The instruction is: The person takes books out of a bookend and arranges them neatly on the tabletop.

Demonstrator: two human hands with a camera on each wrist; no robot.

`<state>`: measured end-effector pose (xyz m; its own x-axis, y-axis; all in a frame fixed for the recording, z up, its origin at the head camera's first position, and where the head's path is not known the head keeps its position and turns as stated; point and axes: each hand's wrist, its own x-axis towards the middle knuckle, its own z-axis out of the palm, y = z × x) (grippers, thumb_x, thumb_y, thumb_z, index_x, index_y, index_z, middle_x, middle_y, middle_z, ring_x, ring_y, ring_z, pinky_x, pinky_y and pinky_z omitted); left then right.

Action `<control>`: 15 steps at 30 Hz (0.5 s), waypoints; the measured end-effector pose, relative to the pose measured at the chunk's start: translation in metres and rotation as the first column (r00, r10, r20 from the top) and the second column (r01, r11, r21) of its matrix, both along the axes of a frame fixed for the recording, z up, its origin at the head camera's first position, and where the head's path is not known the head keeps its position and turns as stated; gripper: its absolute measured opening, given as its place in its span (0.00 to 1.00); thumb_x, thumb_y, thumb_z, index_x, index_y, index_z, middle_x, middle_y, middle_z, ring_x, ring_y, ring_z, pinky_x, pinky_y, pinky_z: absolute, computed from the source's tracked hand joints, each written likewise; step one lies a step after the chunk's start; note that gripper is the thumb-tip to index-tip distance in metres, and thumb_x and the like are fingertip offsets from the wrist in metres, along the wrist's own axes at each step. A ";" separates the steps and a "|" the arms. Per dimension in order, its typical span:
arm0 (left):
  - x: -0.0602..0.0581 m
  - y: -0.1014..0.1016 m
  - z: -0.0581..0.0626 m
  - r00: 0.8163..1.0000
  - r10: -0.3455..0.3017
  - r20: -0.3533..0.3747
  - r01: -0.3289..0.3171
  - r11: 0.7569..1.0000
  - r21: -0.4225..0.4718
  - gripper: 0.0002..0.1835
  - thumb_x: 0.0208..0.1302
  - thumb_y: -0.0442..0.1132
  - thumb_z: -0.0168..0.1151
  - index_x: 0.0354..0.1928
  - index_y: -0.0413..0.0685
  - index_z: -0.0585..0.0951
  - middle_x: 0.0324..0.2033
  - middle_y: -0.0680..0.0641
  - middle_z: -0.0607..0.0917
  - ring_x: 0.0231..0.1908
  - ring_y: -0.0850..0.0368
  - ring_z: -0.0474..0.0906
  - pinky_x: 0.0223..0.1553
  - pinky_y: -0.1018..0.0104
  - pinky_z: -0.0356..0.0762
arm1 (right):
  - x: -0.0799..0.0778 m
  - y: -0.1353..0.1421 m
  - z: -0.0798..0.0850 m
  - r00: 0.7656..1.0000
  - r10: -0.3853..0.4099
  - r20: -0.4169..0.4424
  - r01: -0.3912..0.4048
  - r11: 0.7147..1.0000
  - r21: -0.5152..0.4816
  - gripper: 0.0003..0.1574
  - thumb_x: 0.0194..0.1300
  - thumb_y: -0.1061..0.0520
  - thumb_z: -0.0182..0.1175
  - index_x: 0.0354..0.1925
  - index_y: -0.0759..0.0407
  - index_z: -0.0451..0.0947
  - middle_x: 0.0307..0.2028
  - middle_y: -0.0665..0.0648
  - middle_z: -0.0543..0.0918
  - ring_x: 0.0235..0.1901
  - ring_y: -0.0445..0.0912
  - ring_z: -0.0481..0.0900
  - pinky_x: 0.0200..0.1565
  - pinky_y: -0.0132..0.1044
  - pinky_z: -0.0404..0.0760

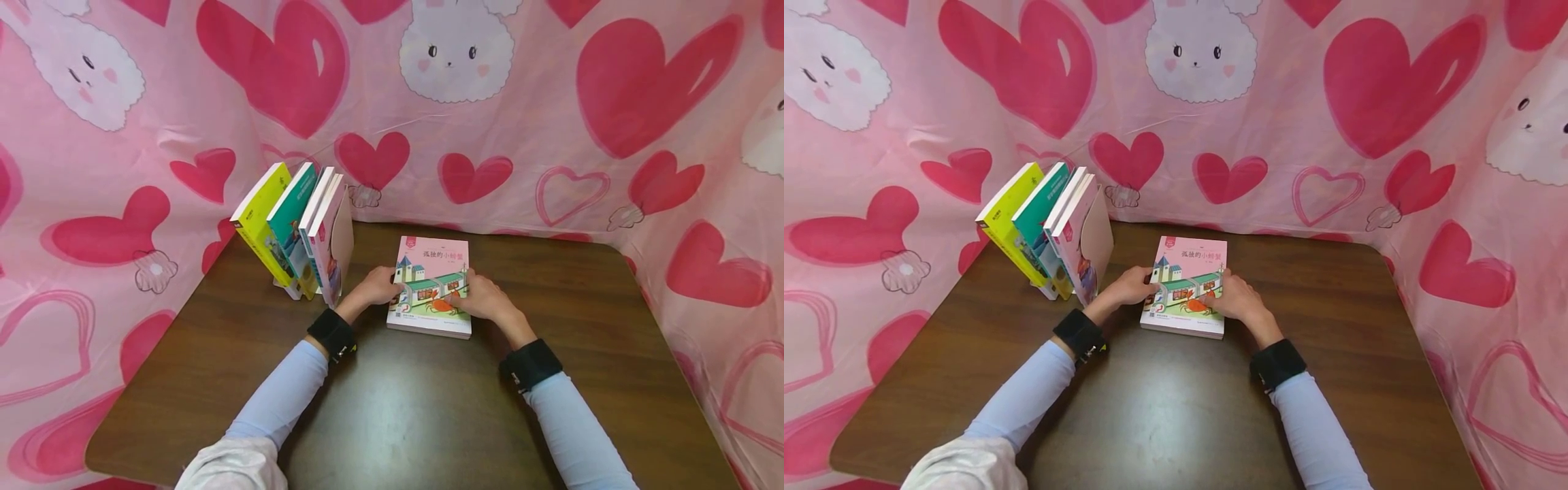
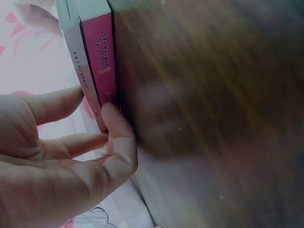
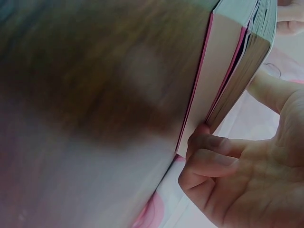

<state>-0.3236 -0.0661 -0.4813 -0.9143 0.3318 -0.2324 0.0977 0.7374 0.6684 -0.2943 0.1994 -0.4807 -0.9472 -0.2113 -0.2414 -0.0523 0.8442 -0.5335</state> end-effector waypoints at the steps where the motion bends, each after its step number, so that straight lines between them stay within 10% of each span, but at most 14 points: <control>1: 0.000 0.000 0.000 1.000 0.000 -0.005 0.000 1.000 -0.005 0.25 0.78 0.40 0.60 0.70 0.35 0.74 0.54 0.38 0.81 0.50 0.46 0.78 0.49 0.60 0.77 | 0.000 -0.001 0.000 1.000 0.000 0.000 0.000 1.000 0.003 0.59 0.69 0.38 0.68 0.76 0.75 0.54 0.63 0.72 0.75 0.57 0.63 0.74 0.64 0.64 0.74; 15: -0.002 -0.001 0.000 1.000 -0.029 -0.013 0.028 0.999 -0.040 0.29 0.78 0.40 0.60 0.74 0.33 0.69 0.58 0.36 0.80 0.54 0.44 0.76 0.60 0.54 0.74 | 0.022 -0.009 0.009 1.000 -0.003 -0.015 0.004 0.998 0.058 0.51 0.80 0.45 0.57 0.79 0.78 0.48 0.70 0.81 0.63 0.64 0.70 0.71 0.66 0.68 0.69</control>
